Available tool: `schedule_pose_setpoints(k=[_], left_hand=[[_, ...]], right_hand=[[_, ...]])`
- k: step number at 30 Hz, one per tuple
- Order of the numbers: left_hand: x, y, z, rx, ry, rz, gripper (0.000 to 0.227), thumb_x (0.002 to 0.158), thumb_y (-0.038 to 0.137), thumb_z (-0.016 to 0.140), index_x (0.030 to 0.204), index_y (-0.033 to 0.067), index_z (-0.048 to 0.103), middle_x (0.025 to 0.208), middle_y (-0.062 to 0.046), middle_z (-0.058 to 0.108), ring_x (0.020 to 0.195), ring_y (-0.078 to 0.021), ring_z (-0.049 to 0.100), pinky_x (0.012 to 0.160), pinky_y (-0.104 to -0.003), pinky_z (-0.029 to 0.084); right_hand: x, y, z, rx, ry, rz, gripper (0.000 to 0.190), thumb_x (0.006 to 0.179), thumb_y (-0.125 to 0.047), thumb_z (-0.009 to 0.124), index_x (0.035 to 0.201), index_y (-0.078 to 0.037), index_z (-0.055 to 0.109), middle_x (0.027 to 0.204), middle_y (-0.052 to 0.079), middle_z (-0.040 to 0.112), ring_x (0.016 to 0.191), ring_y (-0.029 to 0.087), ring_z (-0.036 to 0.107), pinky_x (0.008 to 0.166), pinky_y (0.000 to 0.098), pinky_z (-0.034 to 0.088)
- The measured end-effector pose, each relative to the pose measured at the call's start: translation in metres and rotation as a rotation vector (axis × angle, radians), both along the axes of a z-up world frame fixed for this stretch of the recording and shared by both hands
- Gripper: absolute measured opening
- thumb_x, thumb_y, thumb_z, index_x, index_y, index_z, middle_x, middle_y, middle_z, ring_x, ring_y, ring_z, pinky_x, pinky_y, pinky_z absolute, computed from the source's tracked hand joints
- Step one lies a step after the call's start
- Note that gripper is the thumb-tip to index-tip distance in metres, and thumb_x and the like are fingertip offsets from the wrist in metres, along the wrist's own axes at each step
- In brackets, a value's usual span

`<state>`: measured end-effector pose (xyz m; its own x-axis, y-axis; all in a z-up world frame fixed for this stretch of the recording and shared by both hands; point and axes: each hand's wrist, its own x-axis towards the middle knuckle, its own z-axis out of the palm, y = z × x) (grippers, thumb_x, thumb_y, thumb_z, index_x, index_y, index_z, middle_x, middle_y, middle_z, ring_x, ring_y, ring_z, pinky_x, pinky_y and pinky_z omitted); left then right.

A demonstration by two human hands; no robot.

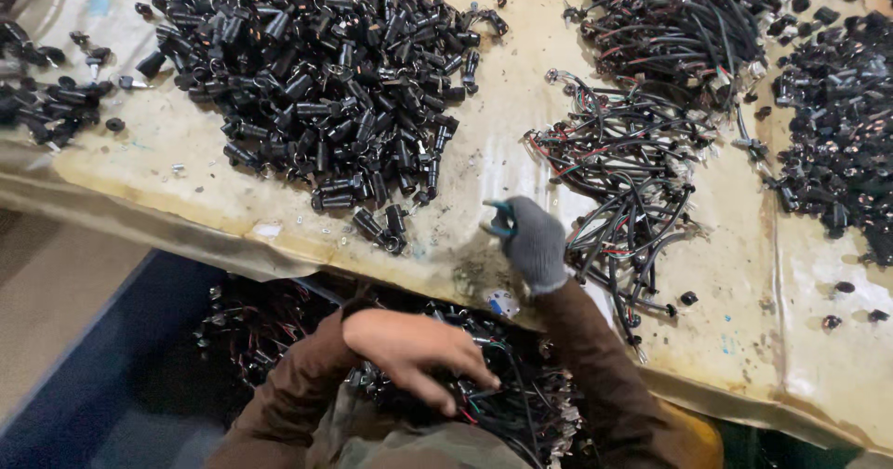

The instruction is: The person repeatedly picks up black cylindrical connectors and wire bundles from a workbench, uses pliers to strip or adjust wires, and inserts the wires into the connectors. The person places the assembled units back on the table in a growing pile.

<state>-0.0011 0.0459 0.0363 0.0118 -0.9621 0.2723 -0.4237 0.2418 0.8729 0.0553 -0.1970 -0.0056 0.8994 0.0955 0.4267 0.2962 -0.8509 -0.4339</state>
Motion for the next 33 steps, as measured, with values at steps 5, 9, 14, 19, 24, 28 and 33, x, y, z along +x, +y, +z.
schedule_pose_setpoints(k=[5,9,14,19,24,28,33], left_hand=[[0.085,-0.025,-0.04,0.061,-0.068,1.248,0.033,0.092,0.03,0.073,0.112,0.0049,0.073,0.093,-0.008,0.075,0.076,-0.0189,0.073,0.069,-0.033,0.058],[0.15,-0.058,-0.075,0.447,-0.703,1.555,0.046,0.086,0.045,0.076,0.106,0.0048,0.068,0.091,-0.01,0.073,0.085,-0.0277,0.069,0.075,-0.041,0.049],[0.155,-0.063,-0.095,0.513,-0.812,1.369,0.031,0.093,0.038,0.074,0.108,0.0109,0.068,0.09,-0.006,0.074,0.086,-0.0241,0.068,0.09,-0.044,0.044],[0.097,-0.043,-0.085,-0.205,-0.216,1.216,0.041,0.098,0.034,0.07,0.13,0.0087,0.068,0.103,-0.01,0.075,0.093,-0.0198,0.069,0.085,-0.035,0.051],[0.041,-0.048,-0.072,-0.391,1.111,0.749,0.053,0.109,0.039,0.062,0.147,0.0024,0.061,0.11,-0.007,0.063,0.097,-0.0117,0.064,0.09,-0.029,0.053],[0.014,-0.048,-0.057,-0.327,0.905,0.67,0.043,0.098,0.02,0.069,0.136,0.0051,0.059,0.116,-0.001,0.07,0.104,-0.0048,0.066,0.092,-0.024,0.055],[-0.007,-0.043,-0.031,-0.023,0.701,0.779,0.035,0.092,0.018,0.076,0.124,0.0043,0.072,0.068,0.008,0.052,0.063,-0.0005,0.045,0.057,-0.022,0.035]], right_hand=[[-0.046,0.0,-0.006,0.088,0.094,0.134,0.024,0.079,-0.021,0.079,0.096,-0.008,0.067,0.081,0.011,0.072,0.071,0.033,0.072,0.063,0.0424,0.056],[-0.055,0.008,0.001,0.078,0.316,0.082,0.03,0.078,-0.023,0.084,0.099,-0.008,0.069,0.081,0.012,0.07,0.075,0.035,0.073,0.066,0.0432,0.056],[-0.058,0.012,-0.002,0.054,0.206,0.034,0.037,0.074,-0.014,0.081,0.108,-0.007,0.068,0.105,0.017,0.066,0.088,0.037,0.07,0.074,0.0448,0.056],[-0.056,0.002,-0.008,0.006,0.238,0.047,0.038,0.068,-0.009,0.077,0.105,-0.008,0.069,0.101,0.015,0.066,0.088,0.038,0.069,0.073,0.0463,0.055],[-0.058,0.004,-0.012,-0.034,0.198,-0.062,0.029,0.07,-0.01,0.077,0.097,-0.006,0.068,0.094,0.015,0.063,0.081,0.038,0.068,0.069,0.0474,0.054],[-0.061,0.005,-0.001,0.058,0.159,-0.076,0.021,0.073,-0.009,0.078,0.093,-0.005,0.07,0.091,0.016,0.067,0.079,0.036,0.069,0.067,0.0452,0.054],[-0.082,-0.028,0.053,0.64,0.001,0.098,0.019,0.08,-0.002,0.081,0.093,-0.008,0.068,0.095,0.004,0.072,0.085,0.018,0.07,0.074,0.0306,0.057]])
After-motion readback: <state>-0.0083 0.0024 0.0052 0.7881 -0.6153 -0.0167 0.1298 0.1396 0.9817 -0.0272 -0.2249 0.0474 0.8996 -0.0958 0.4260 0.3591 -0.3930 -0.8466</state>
